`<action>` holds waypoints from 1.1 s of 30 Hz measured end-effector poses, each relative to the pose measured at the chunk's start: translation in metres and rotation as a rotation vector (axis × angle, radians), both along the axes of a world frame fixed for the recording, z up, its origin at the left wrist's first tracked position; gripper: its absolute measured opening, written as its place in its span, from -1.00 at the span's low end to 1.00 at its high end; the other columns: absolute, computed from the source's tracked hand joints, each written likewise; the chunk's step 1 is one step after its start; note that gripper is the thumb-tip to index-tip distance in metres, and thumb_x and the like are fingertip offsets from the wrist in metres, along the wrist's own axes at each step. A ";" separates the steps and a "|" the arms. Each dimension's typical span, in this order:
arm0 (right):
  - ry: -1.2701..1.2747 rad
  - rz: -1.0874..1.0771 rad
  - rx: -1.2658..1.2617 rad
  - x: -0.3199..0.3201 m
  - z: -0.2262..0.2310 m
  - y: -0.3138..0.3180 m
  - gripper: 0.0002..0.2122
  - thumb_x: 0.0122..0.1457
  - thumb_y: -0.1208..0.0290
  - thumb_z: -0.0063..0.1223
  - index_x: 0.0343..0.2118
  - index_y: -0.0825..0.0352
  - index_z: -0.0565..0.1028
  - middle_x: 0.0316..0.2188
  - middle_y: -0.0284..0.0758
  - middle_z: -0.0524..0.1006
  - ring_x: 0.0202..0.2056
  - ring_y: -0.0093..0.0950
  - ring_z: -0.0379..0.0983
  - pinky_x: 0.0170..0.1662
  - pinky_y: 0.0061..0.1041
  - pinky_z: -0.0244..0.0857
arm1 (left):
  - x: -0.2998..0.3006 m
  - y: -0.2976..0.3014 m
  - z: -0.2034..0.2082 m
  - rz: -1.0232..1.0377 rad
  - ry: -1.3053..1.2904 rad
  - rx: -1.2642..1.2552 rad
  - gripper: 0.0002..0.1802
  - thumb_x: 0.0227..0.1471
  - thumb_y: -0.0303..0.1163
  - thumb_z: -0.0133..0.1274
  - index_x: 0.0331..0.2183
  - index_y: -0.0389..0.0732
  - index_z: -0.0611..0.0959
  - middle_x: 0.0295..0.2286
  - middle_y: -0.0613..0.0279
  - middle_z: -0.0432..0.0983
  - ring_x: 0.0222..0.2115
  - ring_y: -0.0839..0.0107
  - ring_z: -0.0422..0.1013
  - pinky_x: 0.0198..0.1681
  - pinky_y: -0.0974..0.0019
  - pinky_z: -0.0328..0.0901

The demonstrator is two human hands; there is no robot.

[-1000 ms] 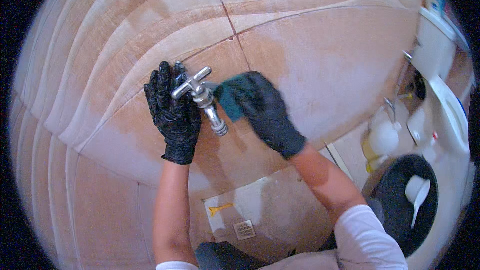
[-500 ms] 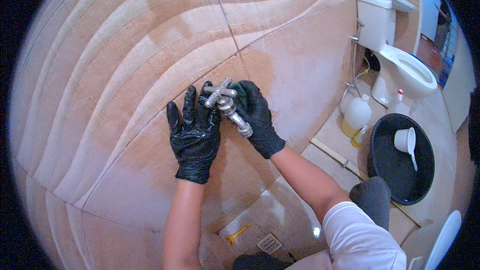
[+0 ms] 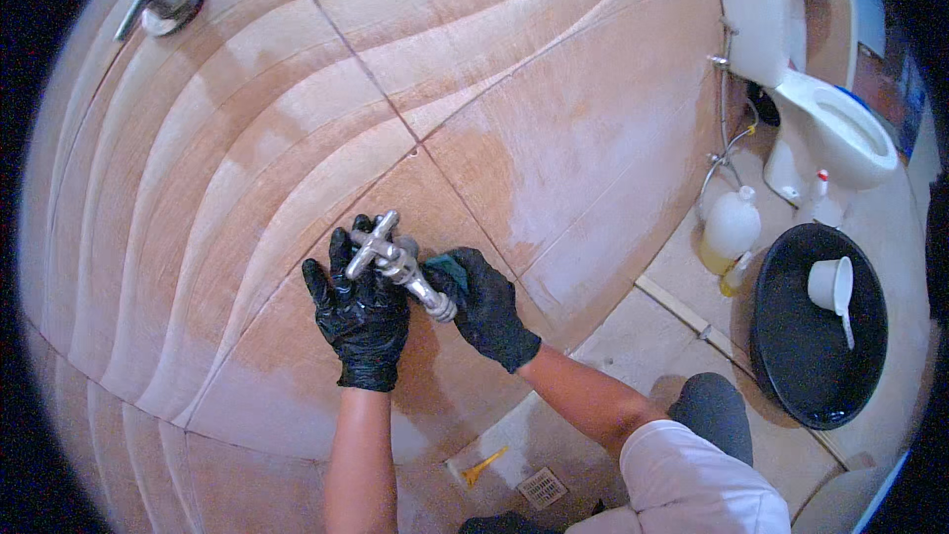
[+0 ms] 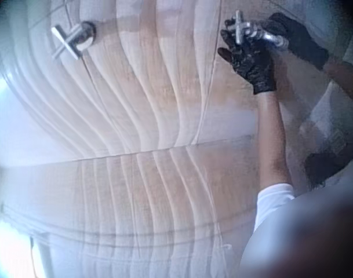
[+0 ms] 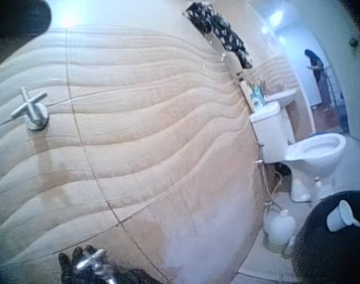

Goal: The person cleans a bathroom faucet by applying liquid cleaner from a bottle onto a sponge and scrubbing all surfaces of the faucet handle and spout by hand.

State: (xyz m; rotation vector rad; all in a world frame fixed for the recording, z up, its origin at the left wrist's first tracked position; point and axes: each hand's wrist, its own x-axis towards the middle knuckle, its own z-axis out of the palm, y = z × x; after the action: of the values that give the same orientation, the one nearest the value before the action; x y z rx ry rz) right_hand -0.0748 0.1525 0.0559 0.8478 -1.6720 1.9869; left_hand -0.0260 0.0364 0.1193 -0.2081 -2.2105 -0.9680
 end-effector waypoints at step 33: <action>0.330 0.030 -0.069 -0.034 0.036 0.004 -0.85 0.06 0.39 -0.12 -0.33 0.11 0.48 -0.48 -0.36 0.50 -0.47 -0.41 0.46 -0.46 -0.47 0.35 | 0.004 -0.005 0.003 -0.801 0.090 1.056 -0.41 0.10 0.06 -0.44 -0.07 -0.18 0.38 -0.02 0.11 0.23 0.01 0.19 0.12 0.12 0.13 -0.07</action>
State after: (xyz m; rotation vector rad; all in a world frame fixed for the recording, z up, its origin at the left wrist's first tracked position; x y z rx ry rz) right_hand -0.1086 0.1567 0.0917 1.1115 -1.4033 1.7941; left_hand -0.0225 0.0319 0.1220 -0.6211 -1.2338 -2.3331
